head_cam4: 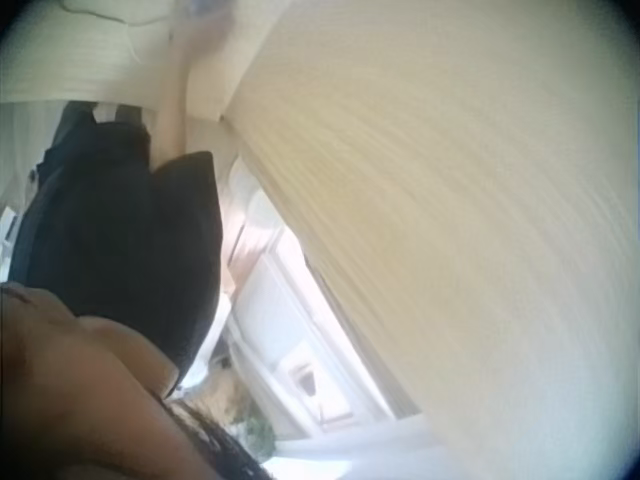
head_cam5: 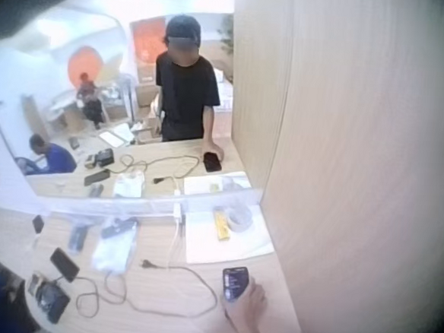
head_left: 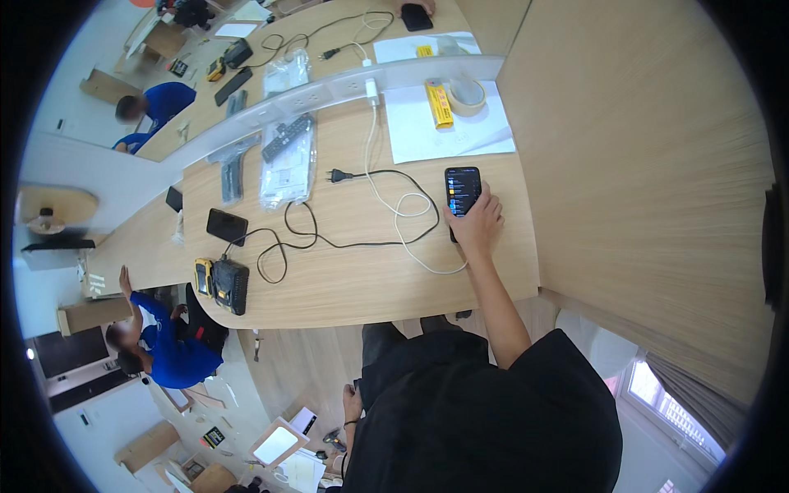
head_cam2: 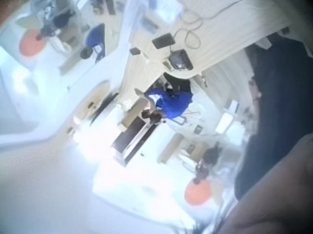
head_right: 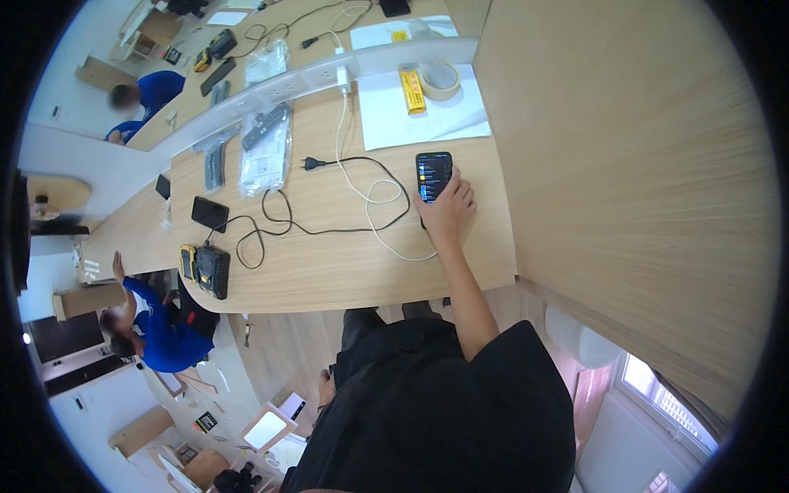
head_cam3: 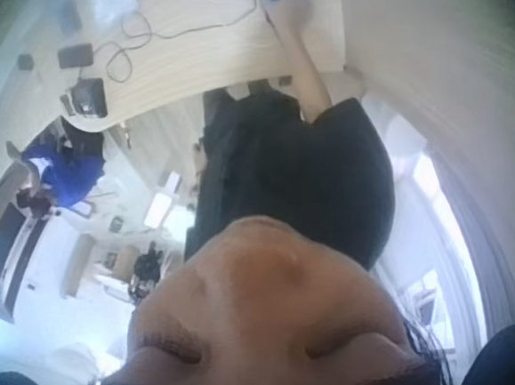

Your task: The person assembles a white drawer unit by removing protective film, marking measurements, and filing edges. They use scissors, a utility knife, a metal file, and sandpaper to prepare and smooth the drawer components.

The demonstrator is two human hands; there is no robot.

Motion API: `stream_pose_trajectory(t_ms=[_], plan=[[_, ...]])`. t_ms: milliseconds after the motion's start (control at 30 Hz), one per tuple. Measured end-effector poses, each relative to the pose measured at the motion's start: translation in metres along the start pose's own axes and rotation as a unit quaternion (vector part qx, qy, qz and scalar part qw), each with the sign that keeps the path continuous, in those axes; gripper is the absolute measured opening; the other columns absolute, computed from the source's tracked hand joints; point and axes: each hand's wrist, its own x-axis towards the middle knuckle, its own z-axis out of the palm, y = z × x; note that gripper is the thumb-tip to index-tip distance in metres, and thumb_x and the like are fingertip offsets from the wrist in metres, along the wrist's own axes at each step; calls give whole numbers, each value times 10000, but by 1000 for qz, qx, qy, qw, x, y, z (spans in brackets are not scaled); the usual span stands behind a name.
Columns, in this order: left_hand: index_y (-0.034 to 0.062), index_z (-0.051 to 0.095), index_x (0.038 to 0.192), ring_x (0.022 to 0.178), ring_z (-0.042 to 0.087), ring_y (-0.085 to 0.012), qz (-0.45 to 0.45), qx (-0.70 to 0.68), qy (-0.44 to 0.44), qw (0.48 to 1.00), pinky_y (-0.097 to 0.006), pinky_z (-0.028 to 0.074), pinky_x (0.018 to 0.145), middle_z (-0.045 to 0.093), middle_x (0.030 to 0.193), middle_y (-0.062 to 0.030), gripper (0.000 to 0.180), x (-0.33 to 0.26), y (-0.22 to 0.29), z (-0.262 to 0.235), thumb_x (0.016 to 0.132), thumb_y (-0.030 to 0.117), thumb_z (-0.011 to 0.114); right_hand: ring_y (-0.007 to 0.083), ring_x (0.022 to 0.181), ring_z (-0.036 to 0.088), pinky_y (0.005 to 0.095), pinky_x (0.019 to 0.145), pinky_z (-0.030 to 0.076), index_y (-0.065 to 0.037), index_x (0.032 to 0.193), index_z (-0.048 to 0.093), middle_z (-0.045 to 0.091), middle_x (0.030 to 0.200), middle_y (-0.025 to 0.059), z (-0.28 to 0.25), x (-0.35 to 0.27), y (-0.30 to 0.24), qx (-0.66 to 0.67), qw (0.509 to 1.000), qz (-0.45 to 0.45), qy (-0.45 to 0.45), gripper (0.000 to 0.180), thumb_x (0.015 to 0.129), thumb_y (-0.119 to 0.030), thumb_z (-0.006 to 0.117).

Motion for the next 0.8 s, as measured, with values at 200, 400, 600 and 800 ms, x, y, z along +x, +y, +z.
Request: stream_pose_trajectory(t_ms=[200, 400, 600, 800], plan=[[6, 514, 849, 732, 558, -236, -5, 36, 16, 999, -387, 470, 683, 566, 746, -144, 381, -10, 10, 18, 922, 355, 651, 350, 1176, 541, 532, 929, 456, -97, 1437, 426, 583, 1230, 153, 24, 12, 22, -15, 997, -30, 63, 946, 660, -429, 853], [15, 564, 910, 749, 706, -278, -109, -58, 16, 992, -403, 543, 701, 671, 768, -148, 474, -26, 4, 21, 887, 475, 673, 395, 1352, 419, 592, 1034, 409, -33, 1483, 366, 470, 1437, 206, 24, 1, 18, -75, 994, -52, 60, 1075, 685, -586, 828], [-1, 510, 1081, 545, 682, -233, -167, -230, 110, 952, -351, 571, 553, 650, 746, -148, 576, -51, -13, -24, 953, 554, 588, 400, 1207, 498, 488, 980, 438, 48, 1371, 436, 509, 1314, 227, 25, -55, -35, 139, 911, -370, 118, 639, 894, -287, 698], [32, 521, 1269, 548, 674, -218, -126, -360, 184, 906, -345, 552, 529, 610, 723, -129, 608, -75, -80, -73, 1031, 580, 408, 341, 977, 584, 414, 901, 476, 41, 1267, 515, 588, 1089, 193, 51, -263, -142, 226, 720, -577, -312, 404, 904, -98, 625]])
